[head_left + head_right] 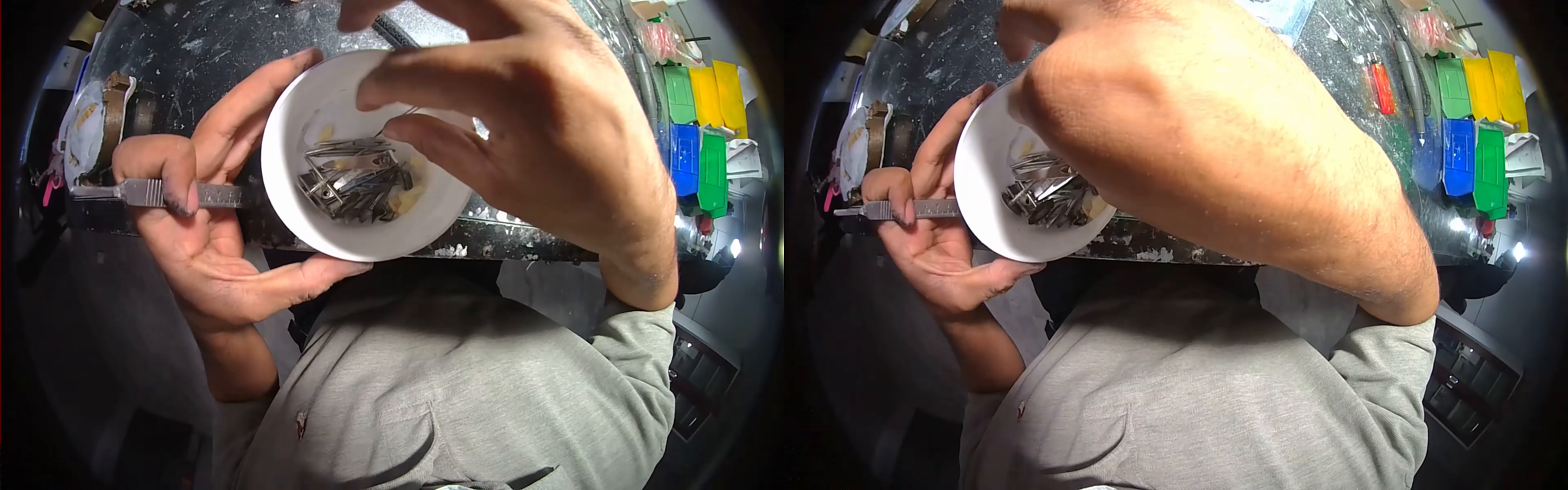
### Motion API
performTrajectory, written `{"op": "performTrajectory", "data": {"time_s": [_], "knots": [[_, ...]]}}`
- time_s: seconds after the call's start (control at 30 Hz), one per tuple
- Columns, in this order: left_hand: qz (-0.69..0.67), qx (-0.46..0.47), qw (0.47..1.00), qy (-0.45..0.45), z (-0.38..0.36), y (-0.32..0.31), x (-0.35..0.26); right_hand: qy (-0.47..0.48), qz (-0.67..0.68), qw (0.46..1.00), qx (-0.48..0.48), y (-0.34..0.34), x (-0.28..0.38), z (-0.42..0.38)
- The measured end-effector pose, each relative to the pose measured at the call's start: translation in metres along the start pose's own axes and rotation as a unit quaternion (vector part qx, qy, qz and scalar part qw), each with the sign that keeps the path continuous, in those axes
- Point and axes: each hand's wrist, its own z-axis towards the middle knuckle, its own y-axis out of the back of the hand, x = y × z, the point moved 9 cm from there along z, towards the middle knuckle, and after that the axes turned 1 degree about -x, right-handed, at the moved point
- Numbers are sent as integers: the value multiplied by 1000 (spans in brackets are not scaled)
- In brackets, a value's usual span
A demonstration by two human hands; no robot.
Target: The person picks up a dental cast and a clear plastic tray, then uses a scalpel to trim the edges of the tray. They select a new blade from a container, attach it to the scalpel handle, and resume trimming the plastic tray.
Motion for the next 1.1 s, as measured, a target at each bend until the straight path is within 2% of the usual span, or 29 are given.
{"op": "performTrajectory", "data": {"time_s": [0.1,0.17,0.37,0.43,0.63,0.87,0.93,1.1], "knots": [[-45,-16,999,5,-6,5,6,3,4,1000,15,-5,0,6],[-77,10,997,-10,-2,1,5,2,1,1000,24,-9,-1,9],[-61,10,998,-2,0,5,8,-19,16,999,28,-7,-9,5],[-64,39,997,-26,2,2,5,-35,26,999,31,-4,-14,0],[-43,12,999,-9,2,2,5,-56,46,997,34,-2,-18,-7],[-16,23,1000,-2,1,3,4,-50,46,997,38,-4,-14,-8],[-60,27,998,-23,1,3,4,-44,43,997,40,-5,-12,-6],[-61,26,997,-26,-1,4,3,-22,26,999,41,-9,-1,0]]}}
